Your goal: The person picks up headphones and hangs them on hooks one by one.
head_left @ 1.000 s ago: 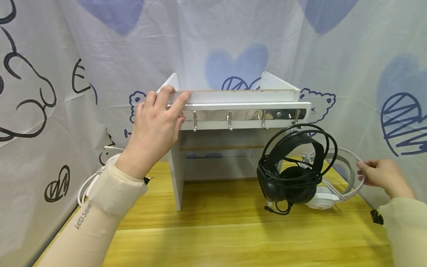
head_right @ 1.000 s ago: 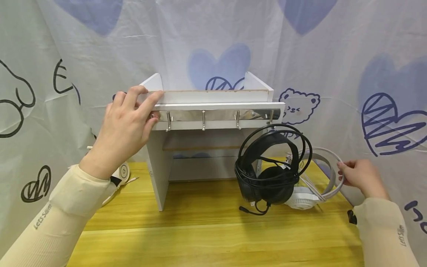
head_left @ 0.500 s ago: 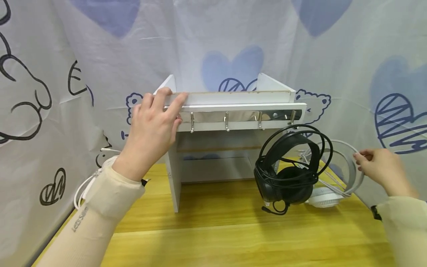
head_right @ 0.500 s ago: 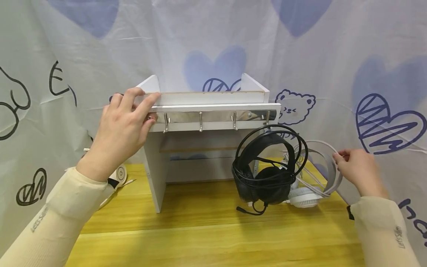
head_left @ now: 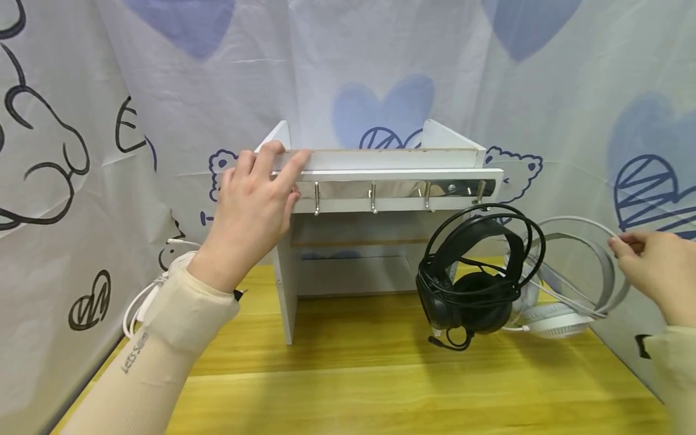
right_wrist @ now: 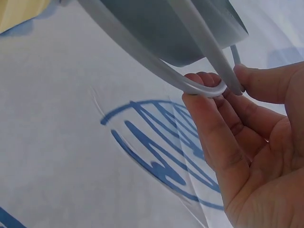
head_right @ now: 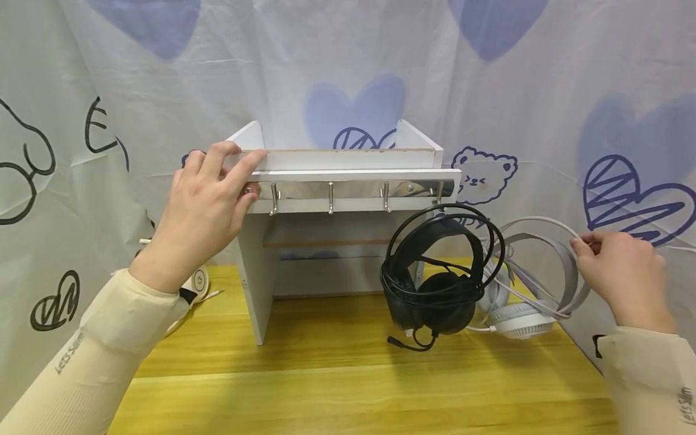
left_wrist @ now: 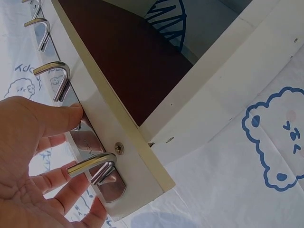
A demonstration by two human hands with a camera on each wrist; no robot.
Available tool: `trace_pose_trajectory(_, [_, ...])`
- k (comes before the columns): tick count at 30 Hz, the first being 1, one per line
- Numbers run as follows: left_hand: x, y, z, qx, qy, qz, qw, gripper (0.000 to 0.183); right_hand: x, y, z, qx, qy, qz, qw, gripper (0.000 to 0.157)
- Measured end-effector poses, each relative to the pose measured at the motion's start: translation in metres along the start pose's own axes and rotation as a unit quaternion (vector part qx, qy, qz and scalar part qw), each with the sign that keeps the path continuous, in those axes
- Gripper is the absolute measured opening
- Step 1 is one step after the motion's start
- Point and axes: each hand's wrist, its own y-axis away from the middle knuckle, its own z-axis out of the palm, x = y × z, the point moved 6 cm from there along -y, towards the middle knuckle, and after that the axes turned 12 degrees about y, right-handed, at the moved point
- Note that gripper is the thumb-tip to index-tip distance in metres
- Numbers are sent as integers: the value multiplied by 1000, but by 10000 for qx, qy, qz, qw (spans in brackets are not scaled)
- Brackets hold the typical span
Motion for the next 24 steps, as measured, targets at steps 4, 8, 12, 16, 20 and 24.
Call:
trace_pose_trajectory(4, [0,0,1,-58,0,-22,10000,55,3,1,-7,291,-533,16,9982,26])
trace_pose_trajectory(8, [0,0,0,-80,21,-35,10000,55,7,3,-13,540,-1075,106,9927,27])
trace_pose_trajectory(12, [-1,0,-1,-81,46,-68,9999,56,6,7,-21,613,-1290,222,9895,30])
trace_pose_trajectory(16, [-2,1,-1,-95,74,-100,9999,56,13,5,-20,657,-1413,319,9873,30])
trace_pose_trajectory(20, [-2,1,0,-88,96,-107,9999,55,50,-7,7,1025,-1366,391,9845,25])
trace_pose_trajectory(24, [-1,1,0,-34,89,-80,9999,55,72,-11,18,1686,-1024,452,9793,30])
